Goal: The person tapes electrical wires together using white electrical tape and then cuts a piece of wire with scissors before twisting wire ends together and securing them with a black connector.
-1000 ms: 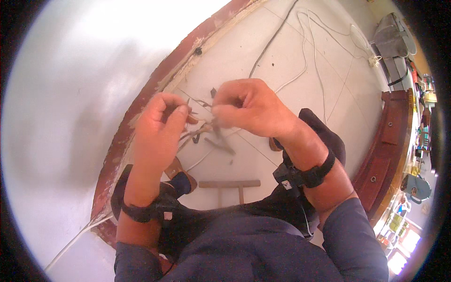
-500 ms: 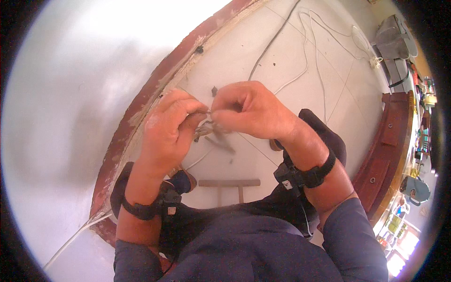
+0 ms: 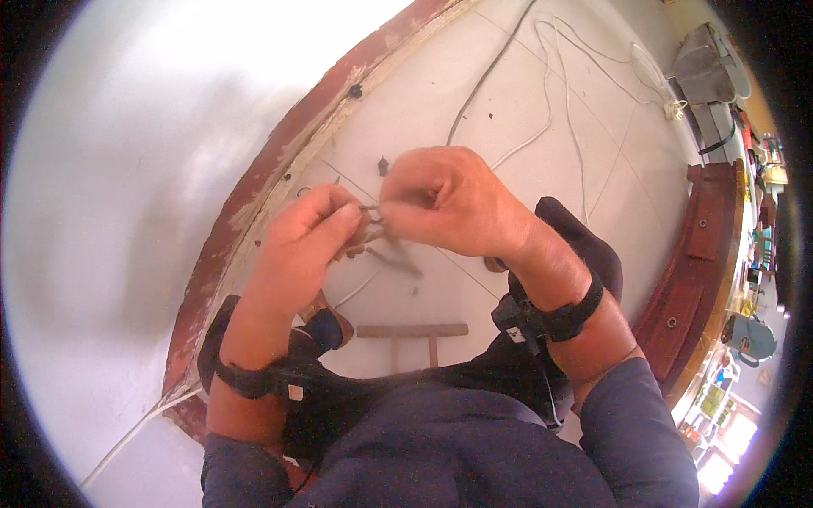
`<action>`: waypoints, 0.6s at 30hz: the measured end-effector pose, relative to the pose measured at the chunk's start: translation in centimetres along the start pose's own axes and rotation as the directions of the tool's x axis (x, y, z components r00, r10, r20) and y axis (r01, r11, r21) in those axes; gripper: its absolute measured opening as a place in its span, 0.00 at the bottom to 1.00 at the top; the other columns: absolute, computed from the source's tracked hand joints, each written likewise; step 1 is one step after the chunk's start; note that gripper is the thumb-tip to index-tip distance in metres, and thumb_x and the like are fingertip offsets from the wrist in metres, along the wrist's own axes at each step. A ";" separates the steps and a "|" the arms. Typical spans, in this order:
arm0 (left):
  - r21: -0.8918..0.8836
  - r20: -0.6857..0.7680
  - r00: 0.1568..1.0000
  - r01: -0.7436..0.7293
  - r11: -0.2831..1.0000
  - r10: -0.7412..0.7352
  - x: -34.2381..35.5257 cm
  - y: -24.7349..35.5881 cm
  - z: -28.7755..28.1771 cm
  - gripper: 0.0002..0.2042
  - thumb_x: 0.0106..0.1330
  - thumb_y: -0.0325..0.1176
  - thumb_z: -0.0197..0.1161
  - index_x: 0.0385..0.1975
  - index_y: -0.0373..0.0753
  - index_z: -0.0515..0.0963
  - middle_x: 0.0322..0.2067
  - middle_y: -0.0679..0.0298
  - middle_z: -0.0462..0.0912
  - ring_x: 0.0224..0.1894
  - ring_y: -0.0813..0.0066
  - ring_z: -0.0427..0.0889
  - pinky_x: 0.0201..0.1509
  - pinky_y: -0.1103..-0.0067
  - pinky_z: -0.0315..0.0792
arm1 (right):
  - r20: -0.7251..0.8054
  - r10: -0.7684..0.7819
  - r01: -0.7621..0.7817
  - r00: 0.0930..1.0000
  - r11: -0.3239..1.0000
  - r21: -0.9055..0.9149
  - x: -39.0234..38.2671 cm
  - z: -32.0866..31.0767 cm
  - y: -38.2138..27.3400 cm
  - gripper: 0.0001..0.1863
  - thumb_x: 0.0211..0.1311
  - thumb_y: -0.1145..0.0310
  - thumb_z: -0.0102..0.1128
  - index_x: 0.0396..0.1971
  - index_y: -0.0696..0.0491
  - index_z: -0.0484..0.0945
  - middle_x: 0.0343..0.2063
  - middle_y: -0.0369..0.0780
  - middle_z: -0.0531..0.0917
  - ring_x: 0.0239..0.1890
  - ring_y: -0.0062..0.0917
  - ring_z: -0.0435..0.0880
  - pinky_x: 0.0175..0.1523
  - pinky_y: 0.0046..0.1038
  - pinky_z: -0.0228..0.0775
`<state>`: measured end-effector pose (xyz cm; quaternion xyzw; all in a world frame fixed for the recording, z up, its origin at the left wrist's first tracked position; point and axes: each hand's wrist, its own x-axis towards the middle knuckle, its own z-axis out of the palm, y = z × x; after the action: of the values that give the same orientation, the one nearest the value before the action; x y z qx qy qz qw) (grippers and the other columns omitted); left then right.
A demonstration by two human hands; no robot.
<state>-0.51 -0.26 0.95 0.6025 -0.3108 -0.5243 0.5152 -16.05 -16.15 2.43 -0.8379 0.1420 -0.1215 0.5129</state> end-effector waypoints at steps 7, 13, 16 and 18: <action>-0.022 -0.064 0.997 -0.036 0.999 0.034 -0.3 0.3 0.2 0.06 0.73 0.30 0.55 0.41 0.37 0.77 0.32 0.70 0.80 0.32 0.84 0.74 0.35 0.85 0.68 | -0.055 0.117 -0.105 0.992 0.976 0.189 -0.3 0.6 -0.7 0.07 0.57 0.72 0.65 0.35 0.56 0.84 0.28 0.30 0.82 0.26 0.12 0.72 0.30 0.19 0.63; -0.084 -0.138 0.990 -0.043 0.996 0.031 -0.1 0.6 0.8 0.04 0.71 0.28 0.58 0.41 0.38 0.77 0.31 0.71 0.79 0.31 0.85 0.76 0.34 0.86 0.69 | 0.010 0.225 -0.208 0.974 0.883 0.421 -0.3 1.2 -0.9 0.12 0.58 0.70 0.65 0.38 0.62 0.83 0.29 0.39 0.86 0.31 0.16 0.82 0.36 0.22 0.75; 0.057 -0.181 0.980 -0.076 0.995 0.085 0.2 0.5 0.8 0.03 0.70 0.28 0.59 0.39 0.38 0.78 0.30 0.71 0.79 0.30 0.85 0.76 0.34 0.86 0.70 | 0.030 0.273 -0.251 0.961 0.826 0.505 -0.2 1.4 -0.6 0.12 0.59 0.69 0.66 0.37 0.62 0.83 0.28 0.39 0.86 0.30 0.16 0.82 0.35 0.22 0.75; 0.188 -0.207 0.969 -0.095 0.978 0.134 0.1 0.8 1.1 0.03 0.69 0.29 0.60 0.36 0.37 0.78 0.30 0.72 0.79 0.30 0.85 0.76 0.35 0.86 0.70 | 0.022 0.278 -0.256 0.960 0.847 0.466 -0.1 1.4 -0.4 0.12 0.59 0.69 0.66 0.37 0.62 0.83 0.27 0.39 0.85 0.30 0.16 0.81 0.35 0.22 0.75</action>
<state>-1.40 -0.90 1.74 0.6808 -0.3319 -0.3943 0.5205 -15.64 -14.75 2.19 -0.6597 0.2359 -0.0990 0.7066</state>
